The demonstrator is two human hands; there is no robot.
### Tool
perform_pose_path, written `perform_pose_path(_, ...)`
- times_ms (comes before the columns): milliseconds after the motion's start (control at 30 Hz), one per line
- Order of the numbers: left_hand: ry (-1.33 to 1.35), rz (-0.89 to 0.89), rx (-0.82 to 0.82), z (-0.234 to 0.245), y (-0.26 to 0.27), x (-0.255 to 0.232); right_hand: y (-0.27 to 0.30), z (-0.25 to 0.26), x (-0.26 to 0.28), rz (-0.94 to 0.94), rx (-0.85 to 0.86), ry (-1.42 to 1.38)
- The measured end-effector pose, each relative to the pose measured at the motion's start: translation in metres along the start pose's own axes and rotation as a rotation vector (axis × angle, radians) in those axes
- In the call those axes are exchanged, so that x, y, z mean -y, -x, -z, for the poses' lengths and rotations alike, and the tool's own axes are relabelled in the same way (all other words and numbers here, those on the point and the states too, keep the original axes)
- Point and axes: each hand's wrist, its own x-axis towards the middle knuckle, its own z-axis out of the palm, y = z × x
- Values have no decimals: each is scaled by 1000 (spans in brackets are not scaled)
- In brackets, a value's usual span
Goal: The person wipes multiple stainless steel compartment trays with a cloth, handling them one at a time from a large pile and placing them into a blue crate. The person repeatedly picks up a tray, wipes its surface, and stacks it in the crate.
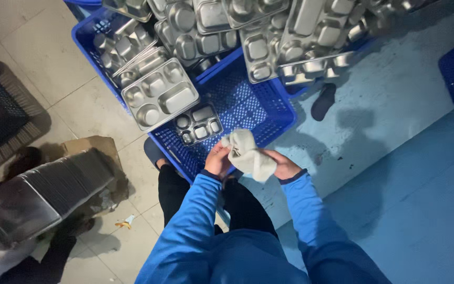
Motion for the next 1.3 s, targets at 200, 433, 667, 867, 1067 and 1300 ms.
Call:
perform_pose_path(200, -337, -103, -7, -46, 1, 9, 7, 13, 8, 30, -378, -694)
perform_pose_path(433, -388, -236, -215, -12, -20, 18, 16, 10, 9, -139, -496, -869)
perform_pose_path(667, -221, -205, -116, -29, 4, -5, 58, 11, 19, 37, -527, -995)
perform_pose_path(867, -169, -215, -49, -85, 33, -37, 92, -16, 62, 400, -163, -807)
perform_pose_path(1067, -238, -232, -6, -79, 16, -57, 78, -25, 81, 414, -277, -1037)
perform_pose_path(1300, -286, -255, -15, -81, 21, -87, 80, 1, 94, 477, -95, -629)
